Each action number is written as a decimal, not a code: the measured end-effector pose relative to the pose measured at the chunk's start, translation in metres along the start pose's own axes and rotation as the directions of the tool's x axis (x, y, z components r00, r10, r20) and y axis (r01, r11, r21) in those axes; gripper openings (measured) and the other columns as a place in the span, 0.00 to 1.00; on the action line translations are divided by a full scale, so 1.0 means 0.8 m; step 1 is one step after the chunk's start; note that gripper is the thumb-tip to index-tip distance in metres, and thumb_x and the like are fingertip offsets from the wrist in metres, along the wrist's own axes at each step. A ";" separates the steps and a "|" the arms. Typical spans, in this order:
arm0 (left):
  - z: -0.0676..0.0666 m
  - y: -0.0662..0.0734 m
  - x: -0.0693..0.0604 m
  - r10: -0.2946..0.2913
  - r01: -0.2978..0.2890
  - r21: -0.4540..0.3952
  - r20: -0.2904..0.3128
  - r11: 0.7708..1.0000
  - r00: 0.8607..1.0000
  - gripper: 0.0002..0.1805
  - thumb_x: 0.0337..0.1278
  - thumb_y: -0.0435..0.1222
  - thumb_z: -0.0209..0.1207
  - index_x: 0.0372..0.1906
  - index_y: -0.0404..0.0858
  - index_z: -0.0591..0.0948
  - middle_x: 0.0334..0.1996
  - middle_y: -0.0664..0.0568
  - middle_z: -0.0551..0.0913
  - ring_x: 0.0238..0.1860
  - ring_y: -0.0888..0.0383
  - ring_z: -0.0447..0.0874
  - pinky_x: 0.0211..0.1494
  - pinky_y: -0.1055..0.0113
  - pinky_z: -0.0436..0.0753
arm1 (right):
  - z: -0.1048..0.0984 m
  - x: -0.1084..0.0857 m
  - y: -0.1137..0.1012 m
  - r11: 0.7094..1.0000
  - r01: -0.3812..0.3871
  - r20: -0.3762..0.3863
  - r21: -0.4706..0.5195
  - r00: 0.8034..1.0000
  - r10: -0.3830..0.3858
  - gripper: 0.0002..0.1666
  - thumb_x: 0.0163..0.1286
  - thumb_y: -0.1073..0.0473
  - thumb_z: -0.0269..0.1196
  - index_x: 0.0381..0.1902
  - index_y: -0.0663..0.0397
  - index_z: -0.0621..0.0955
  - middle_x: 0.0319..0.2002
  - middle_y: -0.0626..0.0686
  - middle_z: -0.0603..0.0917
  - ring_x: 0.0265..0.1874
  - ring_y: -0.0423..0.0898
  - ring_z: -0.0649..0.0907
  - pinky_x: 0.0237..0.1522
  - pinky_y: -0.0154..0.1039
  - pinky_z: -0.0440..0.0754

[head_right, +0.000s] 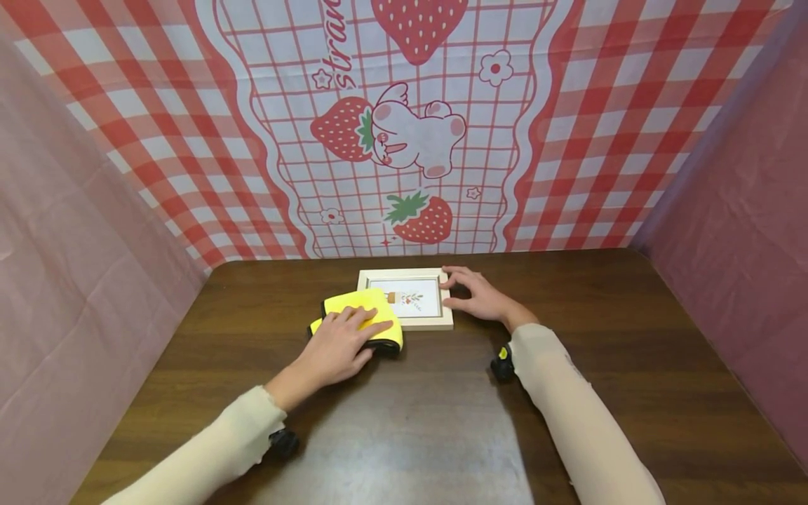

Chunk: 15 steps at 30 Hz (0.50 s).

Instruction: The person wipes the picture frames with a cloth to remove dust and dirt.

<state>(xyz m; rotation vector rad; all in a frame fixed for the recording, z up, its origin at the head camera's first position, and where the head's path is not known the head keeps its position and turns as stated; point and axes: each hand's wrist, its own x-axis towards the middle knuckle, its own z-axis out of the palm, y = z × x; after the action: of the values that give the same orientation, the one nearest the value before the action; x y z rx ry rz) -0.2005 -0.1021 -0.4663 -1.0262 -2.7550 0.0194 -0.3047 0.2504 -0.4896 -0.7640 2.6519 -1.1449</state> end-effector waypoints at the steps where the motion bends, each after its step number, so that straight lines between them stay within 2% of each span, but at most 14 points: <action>1: 0.001 -0.002 -0.002 -0.001 0.001 -0.001 -0.007 1.000 1.000 0.31 0.76 0.45 0.67 0.80 0.58 0.79 0.75 0.46 0.85 0.72 0.42 0.83 0.62 0.41 0.87 | 0.000 0.000 0.000 1.000 0.000 -0.001 0.001 1.000 0.000 0.14 0.81 0.58 0.70 0.59 0.55 0.85 0.89 0.68 0.64 0.89 0.72 0.59 0.87 0.80 0.42; 4: 0.002 -0.004 -0.003 -0.004 0.004 0.006 -0.009 1.000 1.000 0.31 0.76 0.45 0.67 0.80 0.58 0.79 0.75 0.46 0.85 0.72 0.42 0.83 0.62 0.41 0.88 | 0.000 0.000 -0.001 1.000 0.000 -0.003 0.001 1.000 0.000 0.14 0.80 0.58 0.70 0.58 0.56 0.85 0.88 0.68 0.64 0.89 0.72 0.60 0.87 0.80 0.43; 7: 0.032 -0.016 0.000 0.013 -0.014 -0.006 -0.059 1.000 0.998 0.33 0.76 0.46 0.67 0.81 0.61 0.77 0.75 0.47 0.85 0.71 0.42 0.84 0.61 0.41 0.88 | -0.001 0.000 -0.002 1.000 0.000 -0.003 0.002 1.000 0.001 0.14 0.80 0.58 0.70 0.59 0.56 0.85 0.88 0.68 0.64 0.89 0.72 0.60 0.87 0.80 0.43; 10: 0.041 -0.019 0.001 0.023 -0.024 -0.012 -0.085 1.000 0.996 0.33 0.75 0.46 0.67 0.81 0.61 0.77 0.74 0.46 0.85 0.69 0.41 0.84 0.59 0.41 0.88 | 0.000 0.000 -0.003 1.000 -0.001 -0.005 -0.004 1.000 0.001 0.14 0.81 0.58 0.69 0.59 0.56 0.84 0.88 0.68 0.64 0.89 0.73 0.59 0.87 0.80 0.43; 11: 0.042 -0.020 0.001 0.026 -0.028 -0.014 -0.091 1.000 0.996 0.33 0.74 0.46 0.67 0.81 0.61 0.77 0.74 0.46 0.85 0.69 0.41 0.84 0.58 0.41 0.88 | 0.000 0.000 -0.004 1.000 -0.002 -0.005 -0.005 1.000 0.002 0.14 0.81 0.58 0.69 0.59 0.56 0.84 0.88 0.68 0.64 0.89 0.73 0.59 0.87 0.80 0.43; 14: 0.013 -0.007 -0.001 0.013 -0.013 0.009 -0.042 1.000 0.999 0.32 0.76 0.45 0.67 0.81 0.59 0.78 0.74 0.45 0.85 0.70 0.41 0.84 0.60 0.41 0.88 | 0.000 -0.001 -0.003 1.000 0.010 -0.009 0.000 1.000 -0.010 0.14 0.81 0.57 0.70 0.58 0.56 0.84 0.88 0.69 0.64 0.89 0.73 0.60 0.87 0.81 0.43; 15: 0.011 -0.005 -0.001 0.012 -0.011 0.016 -0.039 1.000 0.999 0.32 0.76 0.45 0.67 0.81 0.58 0.78 0.74 0.46 0.85 0.70 0.41 0.84 0.60 0.42 0.88 | 0.000 -0.001 -0.003 1.000 0.018 -0.011 0.005 1.000 -0.018 0.14 0.80 0.57 0.70 0.58 0.56 0.84 0.88 0.69 0.64 0.88 0.73 0.60 0.86 0.81 0.43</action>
<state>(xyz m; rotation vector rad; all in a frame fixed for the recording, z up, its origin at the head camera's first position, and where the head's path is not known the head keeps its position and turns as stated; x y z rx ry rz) -0.2046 -0.1052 -0.4747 -1.0277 -2.7094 0.0221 -0.3028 0.2497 -0.4883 -0.7842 2.6551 -1.1633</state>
